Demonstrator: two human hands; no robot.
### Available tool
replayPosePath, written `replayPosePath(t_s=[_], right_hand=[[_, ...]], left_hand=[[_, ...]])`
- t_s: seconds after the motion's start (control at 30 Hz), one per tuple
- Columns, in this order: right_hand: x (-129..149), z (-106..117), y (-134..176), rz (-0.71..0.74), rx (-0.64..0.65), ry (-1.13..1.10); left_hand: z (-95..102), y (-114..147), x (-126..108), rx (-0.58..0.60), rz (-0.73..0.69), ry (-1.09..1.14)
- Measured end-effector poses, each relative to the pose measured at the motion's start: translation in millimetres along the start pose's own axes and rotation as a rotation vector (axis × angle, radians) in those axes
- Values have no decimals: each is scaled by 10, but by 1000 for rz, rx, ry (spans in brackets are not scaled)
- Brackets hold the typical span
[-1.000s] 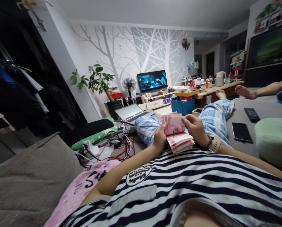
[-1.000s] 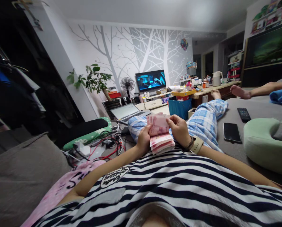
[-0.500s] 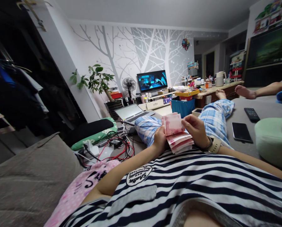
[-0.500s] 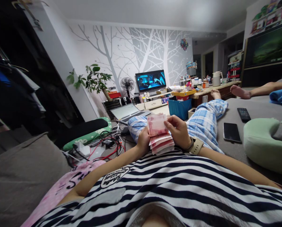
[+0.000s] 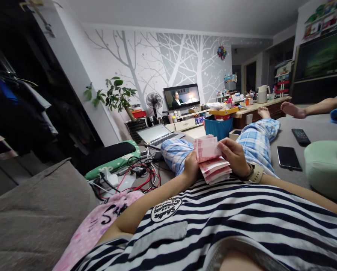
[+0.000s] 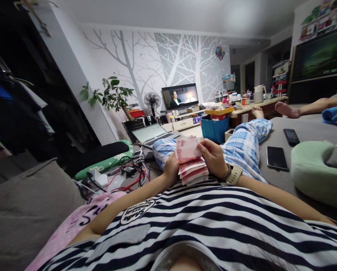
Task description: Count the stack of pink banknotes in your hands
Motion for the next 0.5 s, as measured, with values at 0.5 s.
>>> replayPosePath(t_s=[0.5], right_hand=[[-93,20,-141,-101,-175,8]], left_hand=[[-134,120,-288,-34,119,98]])
Point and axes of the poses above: each hand's wrist, its own y-axis away from the middle knuckle, its own z-axis out of the back of the hand, x = y × z, the point moved 1 cm from there along -y, towards the middle knuckle, and after that the axes turned 10 degrees about -z, right-handed, at the moved point
